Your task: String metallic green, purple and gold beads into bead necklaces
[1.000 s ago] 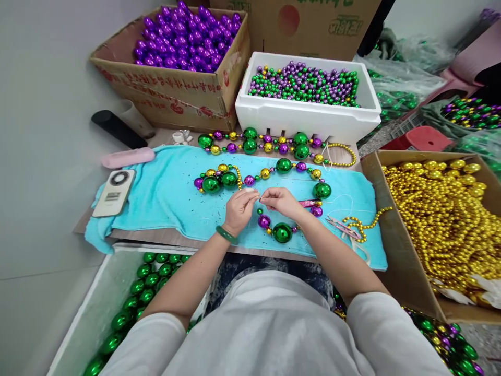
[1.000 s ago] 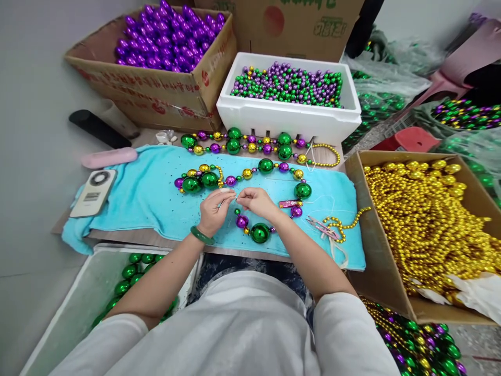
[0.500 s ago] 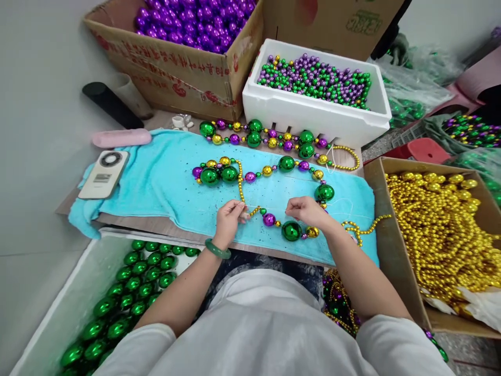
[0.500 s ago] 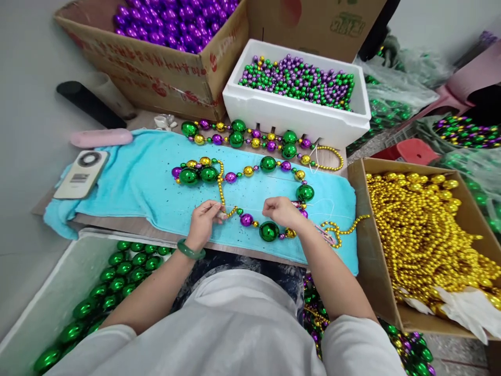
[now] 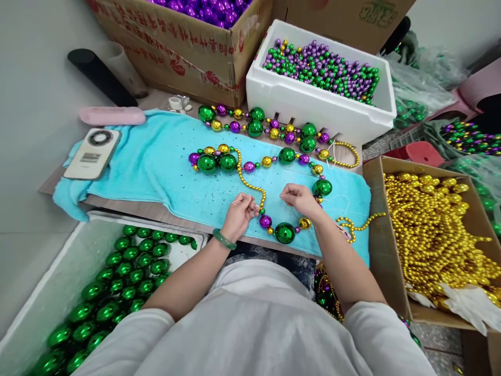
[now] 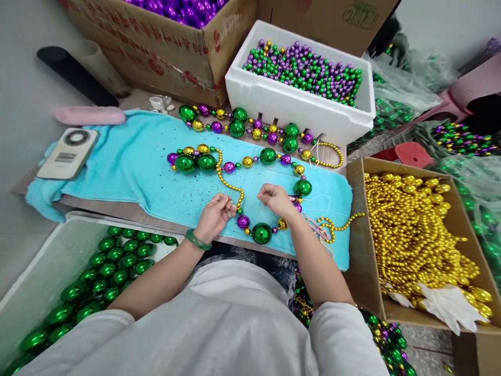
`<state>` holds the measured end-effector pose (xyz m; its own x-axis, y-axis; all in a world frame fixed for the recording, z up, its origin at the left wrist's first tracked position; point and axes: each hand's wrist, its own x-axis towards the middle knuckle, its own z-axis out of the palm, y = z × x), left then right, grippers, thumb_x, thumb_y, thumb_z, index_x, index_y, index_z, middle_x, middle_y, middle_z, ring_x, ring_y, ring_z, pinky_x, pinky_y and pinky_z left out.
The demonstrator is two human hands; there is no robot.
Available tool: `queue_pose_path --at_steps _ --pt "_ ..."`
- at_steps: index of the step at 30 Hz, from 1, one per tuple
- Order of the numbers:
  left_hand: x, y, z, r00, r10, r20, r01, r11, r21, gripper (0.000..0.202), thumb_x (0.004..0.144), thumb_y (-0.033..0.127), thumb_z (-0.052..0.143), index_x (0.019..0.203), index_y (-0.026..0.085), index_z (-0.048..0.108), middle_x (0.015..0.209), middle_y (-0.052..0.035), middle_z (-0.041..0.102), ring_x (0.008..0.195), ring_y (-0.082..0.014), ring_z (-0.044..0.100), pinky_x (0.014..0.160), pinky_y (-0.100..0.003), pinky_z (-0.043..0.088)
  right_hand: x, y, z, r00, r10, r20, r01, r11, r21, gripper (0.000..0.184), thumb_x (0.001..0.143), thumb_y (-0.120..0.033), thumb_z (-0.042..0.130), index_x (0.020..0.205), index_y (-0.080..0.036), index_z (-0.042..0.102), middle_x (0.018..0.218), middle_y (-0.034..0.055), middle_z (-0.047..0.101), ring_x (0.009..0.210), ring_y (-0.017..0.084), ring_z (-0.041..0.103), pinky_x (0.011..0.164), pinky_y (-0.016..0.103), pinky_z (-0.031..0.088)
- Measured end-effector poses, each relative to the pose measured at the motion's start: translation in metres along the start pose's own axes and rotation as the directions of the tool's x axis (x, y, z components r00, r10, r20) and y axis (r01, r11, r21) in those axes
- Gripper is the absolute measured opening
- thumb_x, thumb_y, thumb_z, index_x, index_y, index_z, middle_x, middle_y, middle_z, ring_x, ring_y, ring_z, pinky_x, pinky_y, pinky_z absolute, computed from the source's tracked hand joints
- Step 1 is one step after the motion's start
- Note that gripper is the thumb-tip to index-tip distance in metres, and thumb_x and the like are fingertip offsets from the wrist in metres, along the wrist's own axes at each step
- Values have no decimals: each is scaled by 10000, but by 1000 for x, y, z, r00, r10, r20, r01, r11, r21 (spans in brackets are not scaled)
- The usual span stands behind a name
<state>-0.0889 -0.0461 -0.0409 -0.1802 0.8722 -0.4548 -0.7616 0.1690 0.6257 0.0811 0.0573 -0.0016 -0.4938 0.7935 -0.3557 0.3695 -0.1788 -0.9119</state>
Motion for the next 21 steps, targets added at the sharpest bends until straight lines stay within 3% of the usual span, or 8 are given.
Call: queue_pose_path --at_steps 2,4,6,8,12,16,21 --pt "1 -3 2 1000 -15 -11 15 1000 -25 225 839 275 693 763 164 512 577 46 523 578 -94 593 536 -195 482 4 0 15 1000 23 6 -23 949 314 256 627 -368 702 658 -204 508 583 -14 559 543 119 477 499 230 346" --pt "2 -3 5 998 -45 -35 42 997 -72 187 858 247 669 777 158 526 592 41 530 575 -84 590 548 -191 483 7 -1 29 993 86 78 -115 815 567 316 638 -384 714 708 -217 454 653 2 592 593 139 541 486 221 364" --pt "3 -1 9 995 -78 -64 69 988 -135 150 872 206 643 784 153 534 607 39 531 576 -72 586 554 -180 479 10 -3 38 983 132 131 -186 699 691 341 648 -357 722 748 -226 423 623 -16 559 576 138 547 428 187 297" --pt "4 1 12 993 -90 -72 76 982 -174 138 880 176 623 780 154 531 606 41 523 580 -67 583 558 -174 476 12 -4 41 976 153 153 -216 650 728 343 654 -310 723 764 -230 408 526 -58 453 485 113 477 384 163 184" --pt "7 1 14 999 -1 -48 -4 996 -92 203 873 195 630 722 173 495 505 69 427 473 -73 486 473 -181 413 17 -5 42 956 234 176 -292 703 649 330 658 -208 690 730 -224 369 441 -115 261 361 59 261 364 156 73" --pt "7 0 14 998 49 -33 -49 999 7 263 814 252 707 686 173 490 466 80 379 427 -68 422 438 -181 345 20 -9 40 945 315 85 -303 748 590 271 660 -157 616 714 -220 357 424 -121 248 338 47 228 357 156 65" --pt "-4 2 16 993 115 28 -117 990 76 306 749 321 761 683 173 502 474 84 354 431 -59 399 451 -183 332 11 -14 38 980 196 41 -186 816 548 284 603 -215 669 683 -212 397 421 -117 286 332 37 253 352 154 80"
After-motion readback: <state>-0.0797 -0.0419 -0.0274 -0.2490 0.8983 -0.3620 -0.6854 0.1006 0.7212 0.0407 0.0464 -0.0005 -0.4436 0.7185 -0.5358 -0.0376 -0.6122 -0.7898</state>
